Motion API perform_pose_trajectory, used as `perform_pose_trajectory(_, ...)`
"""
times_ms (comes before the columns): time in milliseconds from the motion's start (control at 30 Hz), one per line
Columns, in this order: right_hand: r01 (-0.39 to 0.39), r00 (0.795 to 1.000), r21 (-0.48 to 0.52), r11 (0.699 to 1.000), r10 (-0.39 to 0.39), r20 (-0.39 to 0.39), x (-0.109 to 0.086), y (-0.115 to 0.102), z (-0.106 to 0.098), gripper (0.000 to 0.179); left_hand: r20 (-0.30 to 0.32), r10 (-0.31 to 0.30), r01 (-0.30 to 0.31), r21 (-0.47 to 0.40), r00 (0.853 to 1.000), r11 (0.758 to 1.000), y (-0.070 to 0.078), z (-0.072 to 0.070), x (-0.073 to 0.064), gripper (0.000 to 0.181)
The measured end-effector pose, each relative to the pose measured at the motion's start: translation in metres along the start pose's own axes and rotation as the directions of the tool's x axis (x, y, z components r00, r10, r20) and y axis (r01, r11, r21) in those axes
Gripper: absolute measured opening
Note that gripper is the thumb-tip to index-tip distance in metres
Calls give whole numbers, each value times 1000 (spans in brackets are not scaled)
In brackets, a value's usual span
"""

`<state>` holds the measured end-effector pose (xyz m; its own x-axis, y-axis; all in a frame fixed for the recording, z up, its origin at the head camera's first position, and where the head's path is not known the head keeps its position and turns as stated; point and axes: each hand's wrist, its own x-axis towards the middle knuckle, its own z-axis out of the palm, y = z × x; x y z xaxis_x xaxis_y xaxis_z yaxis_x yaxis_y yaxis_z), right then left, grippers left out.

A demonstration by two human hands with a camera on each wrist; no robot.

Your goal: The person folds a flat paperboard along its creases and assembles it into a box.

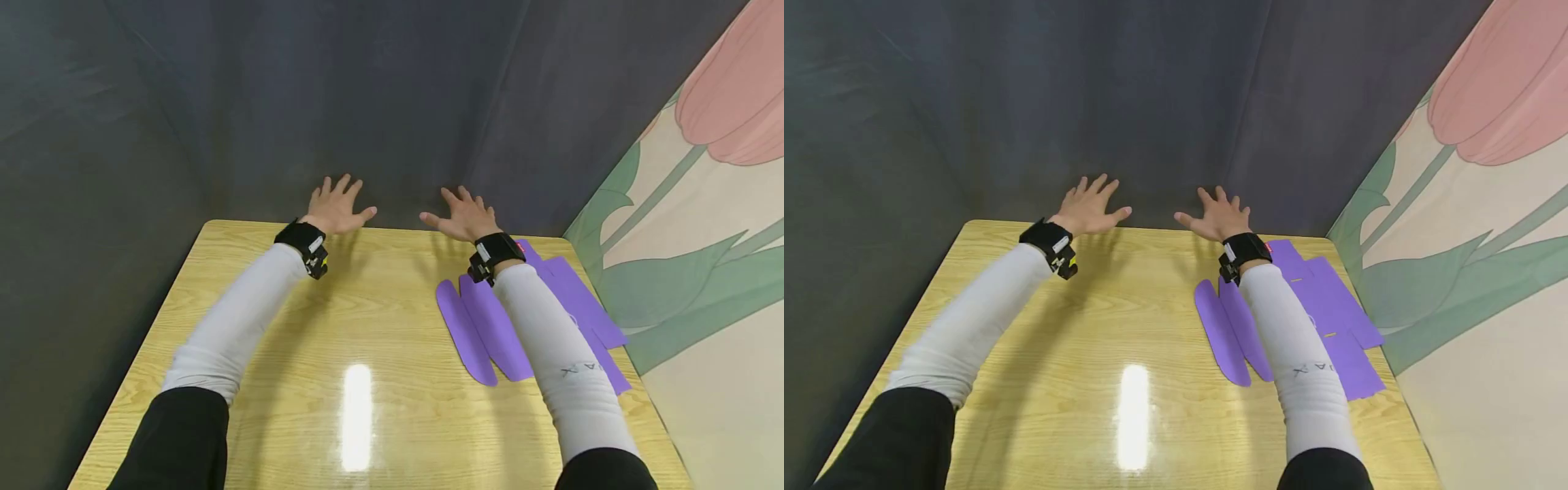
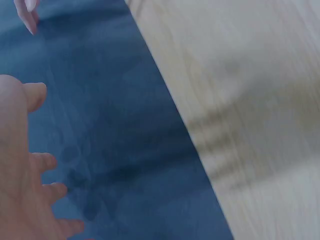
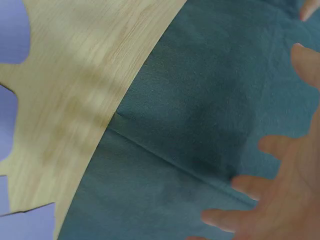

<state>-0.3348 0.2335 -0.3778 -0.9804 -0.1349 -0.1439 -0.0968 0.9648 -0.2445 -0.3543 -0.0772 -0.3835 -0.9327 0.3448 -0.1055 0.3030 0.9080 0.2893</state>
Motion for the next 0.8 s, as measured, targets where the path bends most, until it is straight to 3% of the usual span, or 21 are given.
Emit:
perform_pose_trajectory(167,-3,1000,41,999,3,8,-24,34,5,101,-37,114,-115,-21,993,993,29,35,-5,83)
perform_pose_trajectory(367,-65,997,109,992,60,46,-53,74,22,100,-86,239,-239,7,967,971,64,81,-21,80)
perform_pose_trajectory(500,-88,996,119,989,84,37,-67,94,42,100,-83,306,-304,37,948,952,84,113,-32,78)
perform_pose_trajectory(633,-103,994,126,987,105,-11,-78,110,60,97,-60,353,-352,17,934,936,104,140,-40,77)
perform_pose_trajectory(800,-177,983,92,980,180,-24,-91,133,81,96,-39,428,-429,-20,903,903,128,170,-49,74)
